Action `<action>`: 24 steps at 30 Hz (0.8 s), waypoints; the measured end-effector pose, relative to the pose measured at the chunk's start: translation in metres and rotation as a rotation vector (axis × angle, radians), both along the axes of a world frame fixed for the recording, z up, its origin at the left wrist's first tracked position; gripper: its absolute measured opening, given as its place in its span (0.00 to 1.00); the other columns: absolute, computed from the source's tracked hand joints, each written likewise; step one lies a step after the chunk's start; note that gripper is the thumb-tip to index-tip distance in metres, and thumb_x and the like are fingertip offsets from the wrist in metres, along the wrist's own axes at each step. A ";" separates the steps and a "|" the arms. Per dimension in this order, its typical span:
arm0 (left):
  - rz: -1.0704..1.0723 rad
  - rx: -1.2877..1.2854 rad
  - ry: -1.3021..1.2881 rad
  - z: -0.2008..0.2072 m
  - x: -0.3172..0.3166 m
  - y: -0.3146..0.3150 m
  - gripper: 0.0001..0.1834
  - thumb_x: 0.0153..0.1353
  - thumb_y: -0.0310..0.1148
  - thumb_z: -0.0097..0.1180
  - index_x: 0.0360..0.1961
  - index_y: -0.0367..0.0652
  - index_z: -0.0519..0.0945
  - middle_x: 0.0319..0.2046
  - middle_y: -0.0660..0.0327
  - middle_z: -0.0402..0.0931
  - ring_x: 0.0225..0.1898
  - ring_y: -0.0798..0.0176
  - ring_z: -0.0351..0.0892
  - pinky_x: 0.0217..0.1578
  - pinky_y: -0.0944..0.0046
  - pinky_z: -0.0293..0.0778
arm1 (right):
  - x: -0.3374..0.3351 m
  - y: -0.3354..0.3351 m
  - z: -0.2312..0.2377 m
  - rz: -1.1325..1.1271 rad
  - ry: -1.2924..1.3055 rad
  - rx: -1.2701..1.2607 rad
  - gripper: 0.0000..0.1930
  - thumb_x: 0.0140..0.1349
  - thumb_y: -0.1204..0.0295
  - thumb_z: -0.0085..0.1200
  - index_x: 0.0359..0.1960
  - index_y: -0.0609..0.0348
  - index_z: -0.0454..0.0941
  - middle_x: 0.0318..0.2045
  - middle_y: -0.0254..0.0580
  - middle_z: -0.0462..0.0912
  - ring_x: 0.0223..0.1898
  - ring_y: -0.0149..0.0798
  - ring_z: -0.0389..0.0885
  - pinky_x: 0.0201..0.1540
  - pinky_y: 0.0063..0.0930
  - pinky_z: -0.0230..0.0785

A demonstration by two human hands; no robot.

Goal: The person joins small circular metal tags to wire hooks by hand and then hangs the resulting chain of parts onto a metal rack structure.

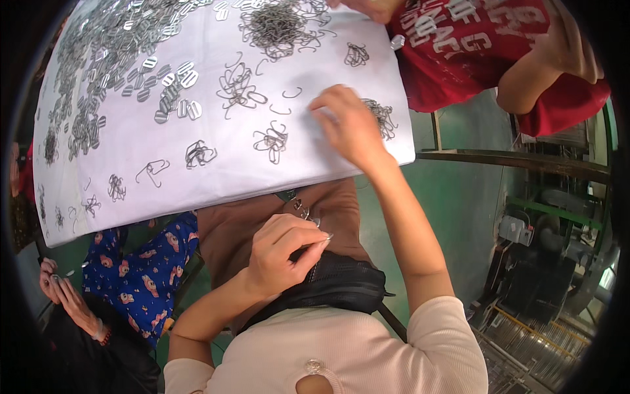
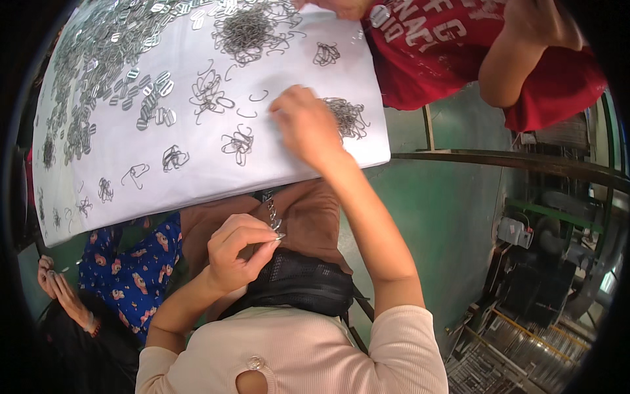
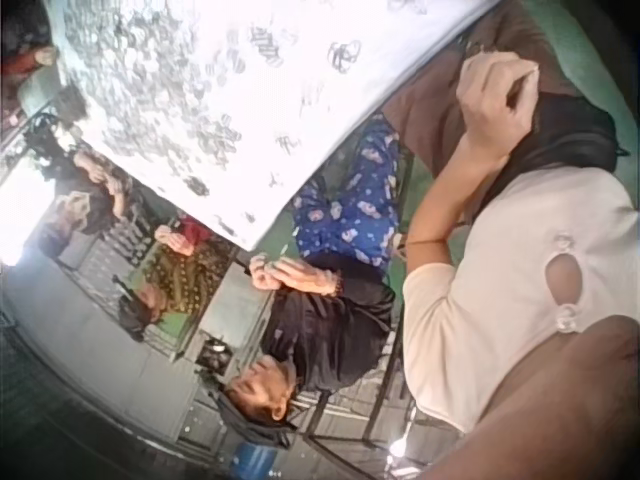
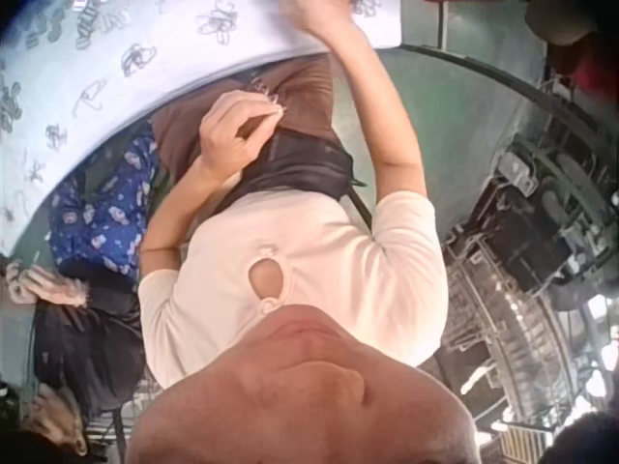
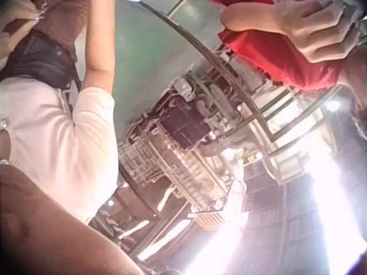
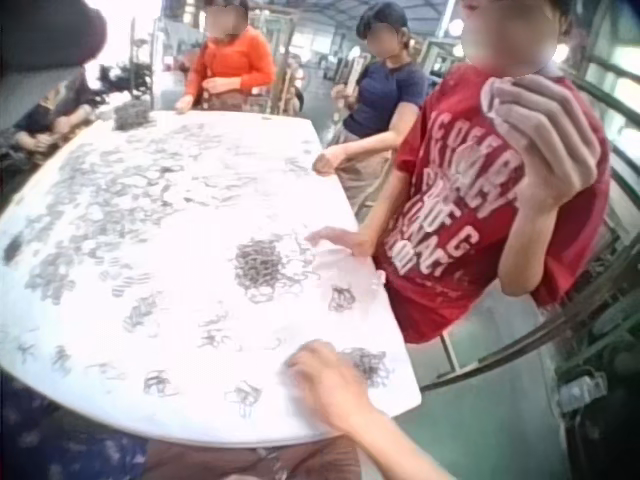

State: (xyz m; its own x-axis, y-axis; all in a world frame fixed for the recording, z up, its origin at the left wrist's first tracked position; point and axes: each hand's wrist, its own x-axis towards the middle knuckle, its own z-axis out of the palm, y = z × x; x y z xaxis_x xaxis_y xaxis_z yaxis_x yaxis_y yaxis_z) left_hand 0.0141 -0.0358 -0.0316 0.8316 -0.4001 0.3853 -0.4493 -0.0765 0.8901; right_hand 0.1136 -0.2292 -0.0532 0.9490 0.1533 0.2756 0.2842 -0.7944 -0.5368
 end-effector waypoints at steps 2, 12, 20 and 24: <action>-0.035 0.002 -0.015 0.001 0.002 -0.002 0.10 0.41 0.17 0.62 0.27 0.40 0.77 0.24 0.60 0.76 0.25 0.61 0.76 0.28 0.66 0.70 | -0.004 -0.046 -0.011 -0.176 -0.076 0.015 0.06 0.53 0.80 0.51 0.33 0.60 0.76 0.36 0.43 0.76 0.41 0.46 0.74 0.42 0.32 0.68; -0.016 0.010 -0.009 0.012 0.007 -0.013 0.11 0.39 0.16 0.62 0.25 0.40 0.78 0.22 0.61 0.76 0.24 0.61 0.76 0.28 0.66 0.69 | 0.000 -0.110 -0.020 -0.325 0.171 0.237 0.06 0.53 0.77 0.54 0.34 0.61 0.78 0.31 0.42 0.78 0.33 0.39 0.77 0.38 0.29 0.68; -0.028 0.042 -0.019 0.015 0.007 -0.015 0.11 0.41 0.15 0.60 0.28 0.38 0.77 0.24 0.58 0.76 0.25 0.61 0.76 0.28 0.67 0.71 | 0.022 -0.106 -0.007 -0.077 0.363 -0.048 0.08 0.49 0.75 0.57 0.31 0.62 0.76 0.31 0.41 0.77 0.35 0.41 0.76 0.39 0.32 0.67; 0.011 0.038 0.001 0.015 0.006 -0.017 0.11 0.40 0.16 0.62 0.26 0.40 0.77 0.22 0.61 0.76 0.24 0.61 0.76 0.27 0.66 0.69 | 0.023 -0.109 -0.006 -0.041 0.370 -0.122 0.07 0.50 0.75 0.56 0.32 0.62 0.76 0.32 0.44 0.77 0.36 0.43 0.76 0.39 0.34 0.67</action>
State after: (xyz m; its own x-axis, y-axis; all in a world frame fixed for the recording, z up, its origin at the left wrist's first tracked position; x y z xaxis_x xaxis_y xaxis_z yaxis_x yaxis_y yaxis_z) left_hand 0.0199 -0.0531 -0.0162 0.8363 -0.4056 0.3688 -0.4469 -0.1150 0.8871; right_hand 0.1364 -0.3381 -0.0590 0.9868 0.1239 -0.1041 0.0562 -0.8654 -0.4979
